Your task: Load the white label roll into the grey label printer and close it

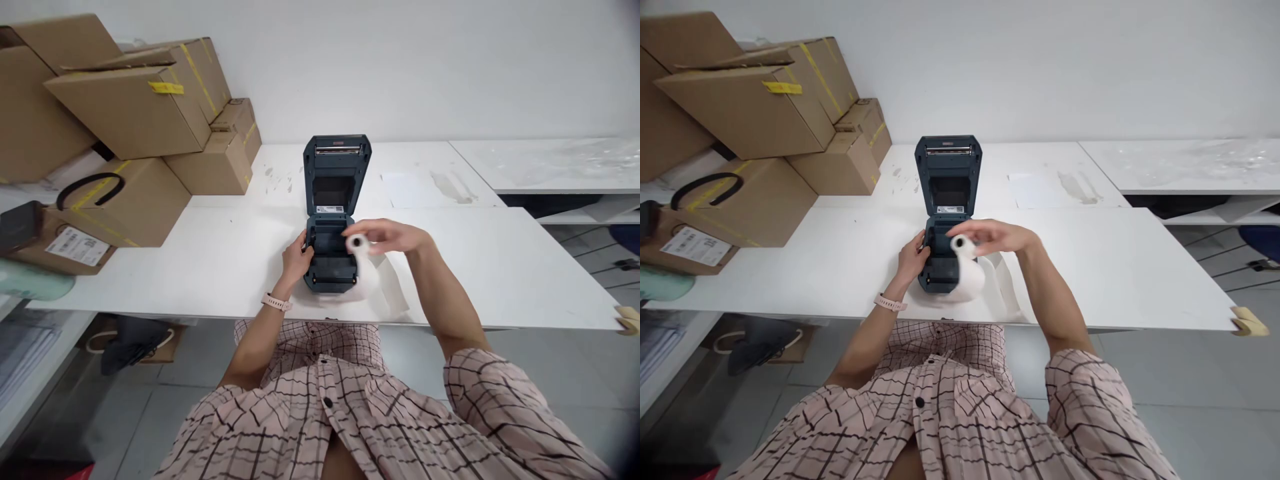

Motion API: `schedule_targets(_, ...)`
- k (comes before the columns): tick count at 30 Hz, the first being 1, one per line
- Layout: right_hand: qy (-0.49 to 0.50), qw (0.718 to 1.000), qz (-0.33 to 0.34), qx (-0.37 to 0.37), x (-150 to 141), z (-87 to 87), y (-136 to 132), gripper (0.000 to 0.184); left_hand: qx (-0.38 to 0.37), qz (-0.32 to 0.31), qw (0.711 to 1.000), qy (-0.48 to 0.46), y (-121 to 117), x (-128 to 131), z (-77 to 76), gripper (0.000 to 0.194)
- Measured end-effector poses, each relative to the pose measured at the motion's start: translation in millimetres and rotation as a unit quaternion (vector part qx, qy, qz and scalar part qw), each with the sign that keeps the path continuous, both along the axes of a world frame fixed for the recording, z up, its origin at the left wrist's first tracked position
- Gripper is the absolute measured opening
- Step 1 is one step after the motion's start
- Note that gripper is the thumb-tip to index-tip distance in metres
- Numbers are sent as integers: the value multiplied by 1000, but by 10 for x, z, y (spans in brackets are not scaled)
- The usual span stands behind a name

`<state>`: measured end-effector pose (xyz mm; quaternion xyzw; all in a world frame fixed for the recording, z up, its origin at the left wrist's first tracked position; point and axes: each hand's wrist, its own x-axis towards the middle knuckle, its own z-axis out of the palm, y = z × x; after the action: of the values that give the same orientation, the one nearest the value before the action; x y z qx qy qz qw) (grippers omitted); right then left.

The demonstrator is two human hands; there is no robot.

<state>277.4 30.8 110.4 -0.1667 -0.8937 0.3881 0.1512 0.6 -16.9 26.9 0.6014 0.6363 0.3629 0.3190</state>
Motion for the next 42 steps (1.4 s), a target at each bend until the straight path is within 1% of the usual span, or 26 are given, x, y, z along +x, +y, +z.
schedule_targets(1,55,996,-53,39,225,-106,-89,82,-1,-3,1000,-6,-8,-6,-4,66)
schedule_targets(2,106,985,-105,91,469,-246,-203,88,-4,-5,1000,-11,-15,-12,-8,66)
schedule_targets(3,165,957,-187,148,721,-409,-343,90,-7,-7,1000,-15,-23,-17,-13,67)
schedule_targets(4,225,915,-275,191,971,-583,-509,89,-10,-9,1000,-18,-28,-20,-18,67)
schedule_targets(5,275,872,-346,210,1207,-752,-699,85,-12,-9,1000,-21,-32,-22,-23,67)
schedule_targets(6,311,839,-396,208,1418,-900,-907,78,-12,-8,1000,-23,-33,-21,-28,67)
schedule_targets(7,327,811,-450,182,1592,-1016,-1123,77,-10,-7,1000,-23,-32,-19,-33,66)
schedule_targets(8,332,793,-492,140,1723,-1090,-1334,79,-8,-4,1000,-23,-29,-14,-36,66)
schedule_targets(9,320,788,-520,84,1805,-1121,-1523,74,-7,0,1000,-19,-26,-9,-37,66)
schedule_targets(10,304,776,-552,28,1838,-1112,-1672,67,-7,5,1000,-13,-23,-2,-36,66)
schedule_targets(11,265,780,-565,-39,1829,-1075,-1767,58,-8,9,1000,-6,-20,4,-32,67)
schedule_targets(12,204,798,-555,-113,1784,-1021,-1795,51,-10,13,1000,1,-19,9,-27,67)
schedule_targets(13,146,817,-531,-170,1714,-967,-1755,49,-12,13,1000,7,-20,14,-21,68)
schedule_targets(14,100,834,-507,-192,1628,-926,-1652,53,-14,11,1000,11,-23,17,-15,69)
schedule_targets(16,59,859,-480,-169,1439,-918,-1308,58,-18,6,1000,9,-30,19,-4,69)
schedule_targets(17,63,867,-466,-164,1344,-953,-1104,56,-19,4,1000,6,-34,19,-1,69)
schedule_targets(19,103,873,-446,-168,1166,-1077,-710,49,-21,4,1000,1,-37,18,-2,68)
schedule_targets(21,145,871,-433,-182,1011,-1215,-403,46,-20,5,1000,-2,-32,14,-13,68)
schedule_targets(24,153,872,-426,-185,864,-1339,-152,49,-12,5,1000,-8,-13,7,-42,67)
schedule_targets(26,134,880,-412,-198,848,-1337,-95,56,-6,7,1000,-12,0,2,-63,66)
schedule_targets(28,121,886,-389,-223,892,-1267,-81,67,-3,8,1000,-13,7,-2,-78,66)
schedule_targets(30,134,886,-379,-230,946,-1143,-64,69,0,6,1000,-13,10,-3,-83,66)
schedule_targets(33,142,899,-370,-185,917,-903,45,67,3,5,1000,-2,11,0,-78,66)
schedule_targets(36,44,926,-349,-139,708,-697,250,78,5,8,1000,16,11,8,-66,66)
schedule_targets(39,-64,928,-340,-140,475,-607,431,82,0,6,1000,14,-6,19,-44,67)
schedule_targets(42,-89,915,-362,-156,401,-616,488,73,-10,5,1000,13,-42,29,-5,68)
